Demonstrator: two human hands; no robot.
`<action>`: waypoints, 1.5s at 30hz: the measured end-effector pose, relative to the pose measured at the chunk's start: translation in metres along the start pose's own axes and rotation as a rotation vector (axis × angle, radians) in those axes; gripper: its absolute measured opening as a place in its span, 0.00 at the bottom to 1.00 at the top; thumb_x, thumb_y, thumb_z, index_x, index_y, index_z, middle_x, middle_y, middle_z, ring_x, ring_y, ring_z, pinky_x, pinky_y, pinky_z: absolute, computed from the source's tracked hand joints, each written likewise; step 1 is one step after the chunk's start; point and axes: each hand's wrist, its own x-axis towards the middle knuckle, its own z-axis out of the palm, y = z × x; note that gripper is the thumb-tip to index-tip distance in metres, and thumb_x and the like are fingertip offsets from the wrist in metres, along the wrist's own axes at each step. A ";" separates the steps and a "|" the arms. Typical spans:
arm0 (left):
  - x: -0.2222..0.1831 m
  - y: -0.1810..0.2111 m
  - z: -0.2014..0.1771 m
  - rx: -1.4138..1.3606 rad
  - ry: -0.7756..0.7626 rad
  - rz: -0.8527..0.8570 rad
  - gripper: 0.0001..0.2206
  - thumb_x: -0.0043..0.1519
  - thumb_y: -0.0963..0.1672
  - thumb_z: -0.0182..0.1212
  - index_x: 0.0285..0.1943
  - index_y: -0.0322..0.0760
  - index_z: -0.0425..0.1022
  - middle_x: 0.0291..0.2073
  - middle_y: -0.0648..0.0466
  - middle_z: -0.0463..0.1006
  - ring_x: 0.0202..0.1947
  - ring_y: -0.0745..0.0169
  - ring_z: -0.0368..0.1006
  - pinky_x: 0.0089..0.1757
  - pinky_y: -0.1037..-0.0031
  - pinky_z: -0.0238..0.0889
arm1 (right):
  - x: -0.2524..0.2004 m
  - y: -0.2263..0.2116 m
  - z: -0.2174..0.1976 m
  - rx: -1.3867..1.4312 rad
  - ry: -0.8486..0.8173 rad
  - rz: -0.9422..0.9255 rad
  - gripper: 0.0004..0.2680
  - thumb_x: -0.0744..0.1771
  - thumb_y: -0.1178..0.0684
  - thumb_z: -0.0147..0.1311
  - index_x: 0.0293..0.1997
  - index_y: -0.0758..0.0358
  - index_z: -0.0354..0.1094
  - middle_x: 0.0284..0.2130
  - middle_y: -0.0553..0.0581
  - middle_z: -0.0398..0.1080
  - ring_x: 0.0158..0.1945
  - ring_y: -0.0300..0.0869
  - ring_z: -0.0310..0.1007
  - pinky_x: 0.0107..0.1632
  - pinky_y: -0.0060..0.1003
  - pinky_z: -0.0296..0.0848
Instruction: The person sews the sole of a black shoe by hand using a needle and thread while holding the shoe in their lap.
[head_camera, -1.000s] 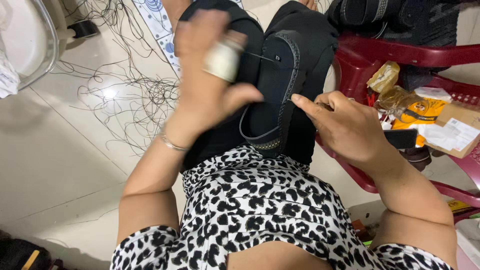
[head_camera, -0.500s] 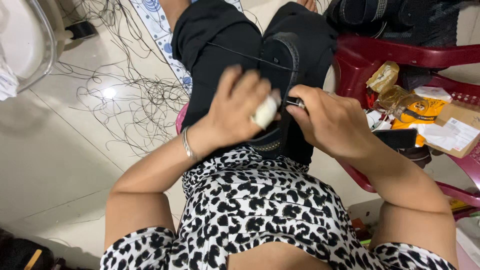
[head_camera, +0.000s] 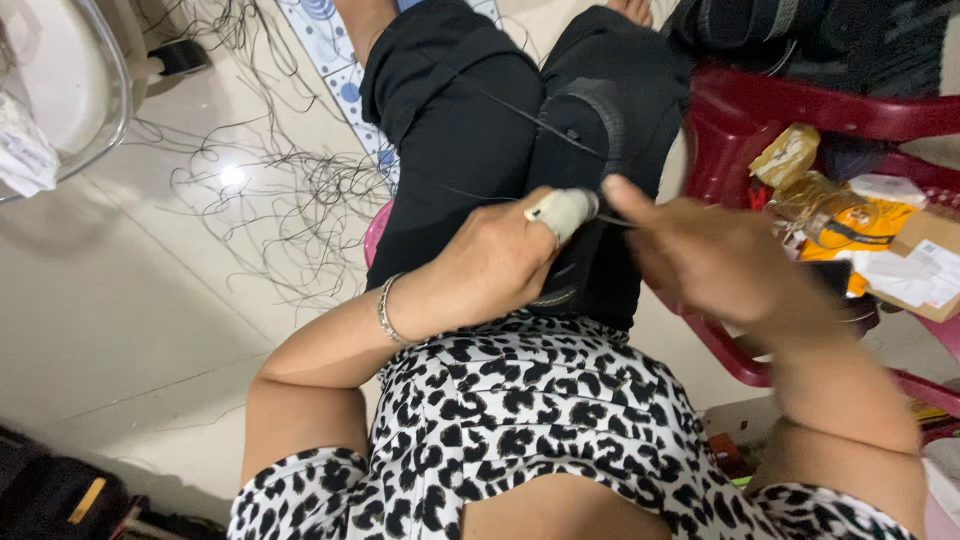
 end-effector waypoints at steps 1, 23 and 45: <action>0.003 -0.002 -0.004 0.049 0.016 -0.013 0.09 0.64 0.39 0.57 0.44 0.20 0.78 0.32 0.33 0.80 0.32 0.28 0.78 0.31 0.51 0.71 | 0.003 0.008 -0.022 0.174 -0.165 0.126 0.21 0.66 0.62 0.56 0.70 0.61 0.67 0.30 0.62 0.74 0.27 0.54 0.74 0.30 0.48 0.70; -0.024 0.000 -0.008 -0.987 0.063 -0.244 0.18 0.69 0.41 0.57 0.67 0.26 0.65 0.19 0.48 0.79 0.14 0.67 0.73 0.19 0.81 0.65 | -0.013 0.024 0.060 0.352 0.474 0.251 0.05 0.67 0.65 0.59 0.44 0.60 0.75 0.36 0.59 0.76 0.33 0.47 0.75 0.37 0.40 0.72; 0.001 -0.009 -0.022 -0.296 0.077 0.173 0.08 0.68 0.43 0.60 0.46 0.30 0.79 0.42 0.47 0.79 0.44 0.54 0.76 0.49 0.69 0.73 | -0.024 0.028 0.038 0.587 0.119 0.157 0.11 0.70 0.64 0.57 0.58 0.77 0.69 0.52 0.74 0.72 0.33 0.39 0.75 0.39 0.26 0.80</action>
